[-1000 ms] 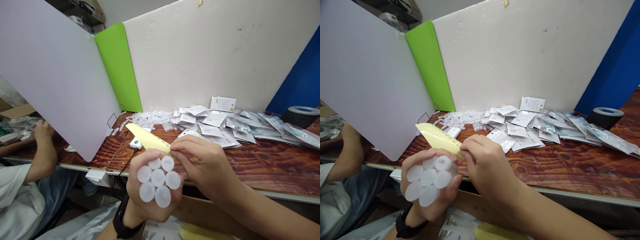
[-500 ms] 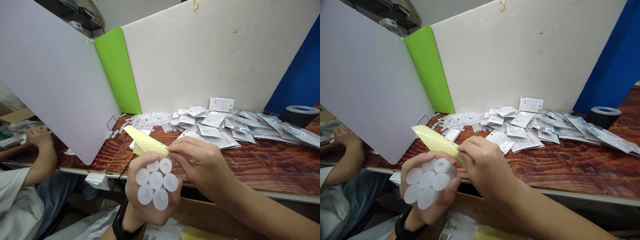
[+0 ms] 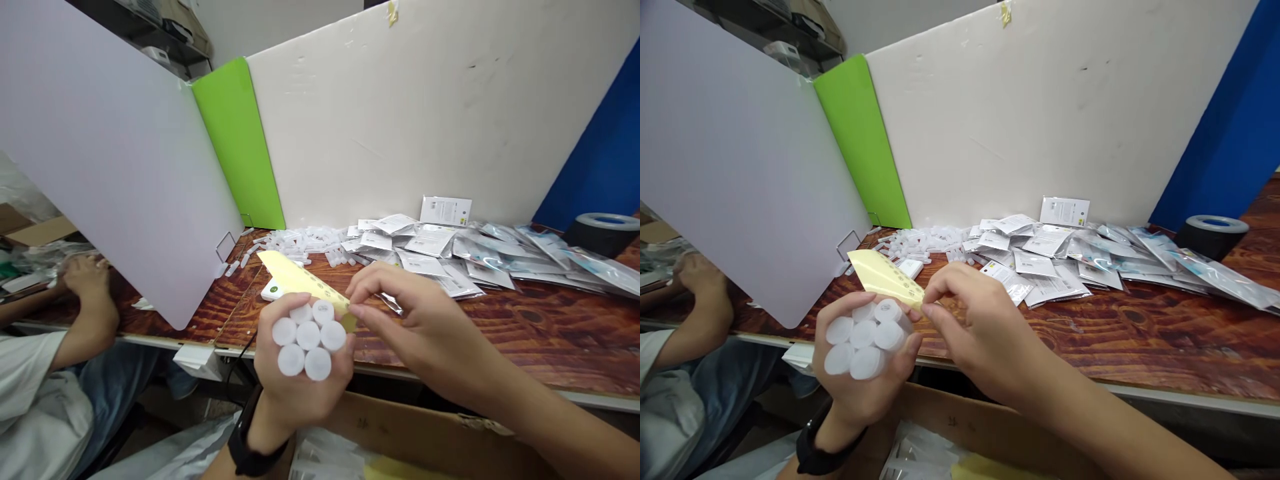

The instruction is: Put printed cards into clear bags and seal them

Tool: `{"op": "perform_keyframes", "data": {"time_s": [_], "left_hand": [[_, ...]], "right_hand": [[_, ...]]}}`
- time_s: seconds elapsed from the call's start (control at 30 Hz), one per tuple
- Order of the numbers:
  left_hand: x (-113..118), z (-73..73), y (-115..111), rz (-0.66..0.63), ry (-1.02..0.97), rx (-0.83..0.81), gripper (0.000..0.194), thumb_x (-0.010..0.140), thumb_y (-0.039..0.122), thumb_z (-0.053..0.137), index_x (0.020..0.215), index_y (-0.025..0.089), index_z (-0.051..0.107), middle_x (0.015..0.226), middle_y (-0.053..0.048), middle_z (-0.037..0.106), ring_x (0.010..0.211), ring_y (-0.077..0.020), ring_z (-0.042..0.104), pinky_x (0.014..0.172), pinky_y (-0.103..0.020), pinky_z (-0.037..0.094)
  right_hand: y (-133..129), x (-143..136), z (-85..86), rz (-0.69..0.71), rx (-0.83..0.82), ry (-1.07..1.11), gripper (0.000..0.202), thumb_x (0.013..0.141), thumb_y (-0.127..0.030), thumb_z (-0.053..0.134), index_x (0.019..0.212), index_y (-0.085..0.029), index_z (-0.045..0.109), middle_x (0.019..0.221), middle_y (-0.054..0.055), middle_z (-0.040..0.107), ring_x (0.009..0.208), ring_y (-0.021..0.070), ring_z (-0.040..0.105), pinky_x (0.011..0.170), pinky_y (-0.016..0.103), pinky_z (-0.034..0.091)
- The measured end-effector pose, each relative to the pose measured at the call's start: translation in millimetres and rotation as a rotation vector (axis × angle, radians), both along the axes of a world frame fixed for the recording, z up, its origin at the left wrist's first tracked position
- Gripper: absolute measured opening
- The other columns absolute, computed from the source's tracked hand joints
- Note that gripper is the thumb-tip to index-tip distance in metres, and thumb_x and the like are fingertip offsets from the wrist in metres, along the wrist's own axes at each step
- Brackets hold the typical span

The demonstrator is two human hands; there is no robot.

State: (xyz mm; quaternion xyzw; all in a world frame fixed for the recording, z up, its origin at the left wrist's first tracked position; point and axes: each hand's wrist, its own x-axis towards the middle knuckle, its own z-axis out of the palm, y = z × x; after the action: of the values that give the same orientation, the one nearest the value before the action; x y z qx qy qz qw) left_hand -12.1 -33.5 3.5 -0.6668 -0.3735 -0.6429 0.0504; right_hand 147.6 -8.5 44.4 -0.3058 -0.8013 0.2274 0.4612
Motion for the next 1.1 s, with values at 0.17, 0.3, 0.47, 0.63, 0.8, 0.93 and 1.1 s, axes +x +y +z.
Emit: {"op": "perform_keyframes", "data": {"time_s": [0.17,0.3,0.47,0.63,0.8,0.93,1.1], "left_hand": [[-0.7,-2.1,3.1,0.039,0.06,0.055,0.054,0.061,0.019,0.076,0.108,0.017,0.049,0.077,0.001,0.062,0.058,-0.0123,0.061,0.051,-0.022,0.051],[-1.0,-1.3,5.4,0.026,0.142,0.141,0.057,0.061,0.013,0.073,0.113,0.015,0.048,0.08,0.0,0.061,0.058,-0.0103,0.059,0.051,-0.021,0.05],[-2.0,-2.5,7.0,0.026,0.2,0.243,0.064,0.058,0.005,0.072,0.116,0.01,0.046,0.091,-0.007,0.062,0.078,-0.017,0.063,0.068,-0.026,0.054],[-1.5,-1.7,6.5,0.014,0.22,0.208,0.062,0.057,0.005,0.071,0.114,0.011,0.046,0.088,-0.005,0.063,0.074,-0.0155,0.063,0.066,-0.025,0.053],[-0.7,0.2,6.6,-0.028,0.238,0.088,0.057,0.061,0.011,0.071,0.112,0.017,0.045,0.079,0.0,0.063,0.061,-0.0121,0.061,0.056,-0.022,0.051],[0.3,0.3,7.7,-0.043,0.244,0.059,0.052,0.064,0.014,0.071,0.11,0.018,0.046,0.077,0.001,0.062,0.058,-0.0118,0.06,0.053,-0.022,0.05],[1.2,0.9,9.4,-0.052,0.267,0.05,0.047,0.068,0.018,0.069,0.109,0.018,0.046,0.079,0.0,0.064,0.062,-0.0126,0.062,0.056,-0.023,0.051]], "right_hand": [[-11.5,8.7,15.1,0.149,-0.288,0.162,0.009,0.086,-0.02,0.056,0.078,-0.02,0.06,0.079,0.001,0.062,0.076,0.0138,0.06,0.064,0.022,0.052],[-19.1,7.5,18.1,0.267,-0.446,0.206,0.009,0.085,-0.019,0.056,0.077,-0.02,0.061,0.084,0.004,0.064,0.08,0.0163,0.064,0.066,0.023,0.057],[-19.6,5.5,13.6,0.342,-0.597,0.255,0.009,0.087,-0.022,0.056,0.08,-0.02,0.061,0.088,0.003,0.065,0.078,0.0152,0.066,0.068,0.023,0.059],[-16.3,7.8,13.7,0.302,-0.499,0.168,0.009,0.087,-0.021,0.055,0.08,-0.021,0.061,0.085,0.002,0.065,0.077,0.014,0.065,0.065,0.02,0.057],[-16.0,13.5,16.0,0.215,-0.329,0.005,0.012,0.089,-0.019,0.052,0.079,-0.022,0.059,0.081,0.001,0.064,0.073,0.0126,0.062,0.06,0.019,0.053],[-14.9,14.9,17.1,0.129,-0.18,-0.114,0.014,0.088,-0.015,0.051,0.076,-0.022,0.056,0.08,0.0,0.062,0.073,0.0125,0.059,0.06,0.021,0.048],[-13.5,13.2,16.8,0.077,-0.09,-0.177,0.017,0.085,-0.009,0.052,0.072,-0.021,0.052,0.074,-0.001,0.06,0.066,0.0126,0.056,0.055,0.023,0.043]]}}
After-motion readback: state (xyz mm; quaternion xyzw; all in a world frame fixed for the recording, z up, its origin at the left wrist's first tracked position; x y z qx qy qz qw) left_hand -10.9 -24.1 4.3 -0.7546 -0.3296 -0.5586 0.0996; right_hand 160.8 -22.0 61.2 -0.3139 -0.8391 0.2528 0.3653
